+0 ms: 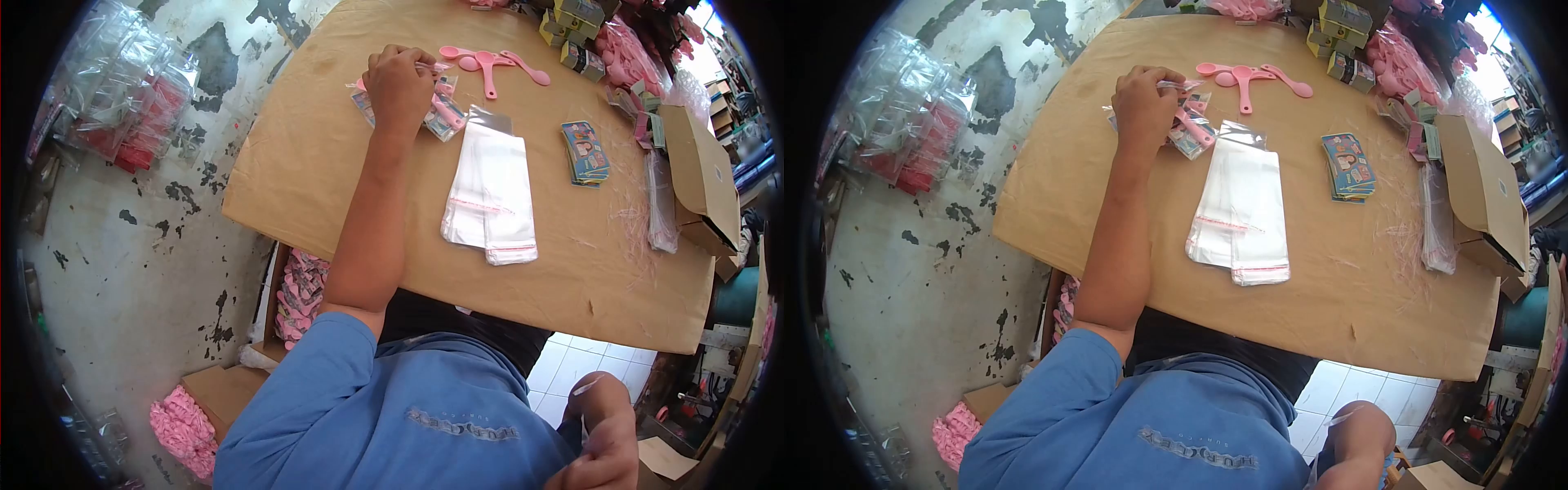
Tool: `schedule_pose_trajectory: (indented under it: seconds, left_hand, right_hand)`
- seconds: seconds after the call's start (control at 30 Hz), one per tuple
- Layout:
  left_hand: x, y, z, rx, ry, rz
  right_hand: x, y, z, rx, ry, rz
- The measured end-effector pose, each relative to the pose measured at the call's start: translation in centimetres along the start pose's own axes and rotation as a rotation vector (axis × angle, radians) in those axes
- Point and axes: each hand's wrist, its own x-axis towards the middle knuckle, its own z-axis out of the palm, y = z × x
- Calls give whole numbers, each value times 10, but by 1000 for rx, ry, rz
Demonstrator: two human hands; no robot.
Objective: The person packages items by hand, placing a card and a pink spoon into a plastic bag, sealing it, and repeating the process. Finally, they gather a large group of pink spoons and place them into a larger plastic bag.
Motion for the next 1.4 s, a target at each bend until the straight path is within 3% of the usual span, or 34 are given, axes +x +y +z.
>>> schedule_pose_trajectory:
  seconds: [0.1, 0.2, 0.3, 0.4, 0.5, 0.6, 0.83, 0.93, 1.03, 1.1, 1.23, 1.4]
  left_hand:
    - [-1, -4, 1, 26, -18, 13]
    - [1, -2, 0, -32, -66, -39]
    - [3, -5, 1, -25, -79, -31]
    - [4, -7, 2, -25, -67, -19]
    - [5, -4, -1, -40, -71, -13]
    - [4, 1, -4, -47, -56, 25]
    - [5, 13, 1, -273, 34, 176]
    - [-3, 41, -14, -431, -333, 73]
    - [-8, 50, -12, -322, -667, 125]
    - [-20, 40, 3, -258, -673, 201]
    - [-26, 43, 3, -160, -690, 242]
    - [-27, 34, 17, -288, -638, 254]
  right_hand:
    - [1, -3, -6, 54, 24, -12]
    - [-2, -7, -28, 549, -69, 272]
    - [-23, 10, -37, 930, -376, 509]
    - [-62, 5, -14, 1139, -363, 868]
    - [-86, 15, -1, 1123, -563, 1129]
    - [-106, 9, 2, 946, -766, 1258]
    - [-132, -10, 3, 759, -965, 1568]
    - [-101, 0, -20, 528, -1284, 1449]
    - [-90, 5, -54, 321, -1095, 1479]
    - [-71, 19, -74, 25, -741, 1585]
    - [-98, 79, -95, -606, -359, 1531]
    - [-130, 147, -90, -789, -302, 1609]
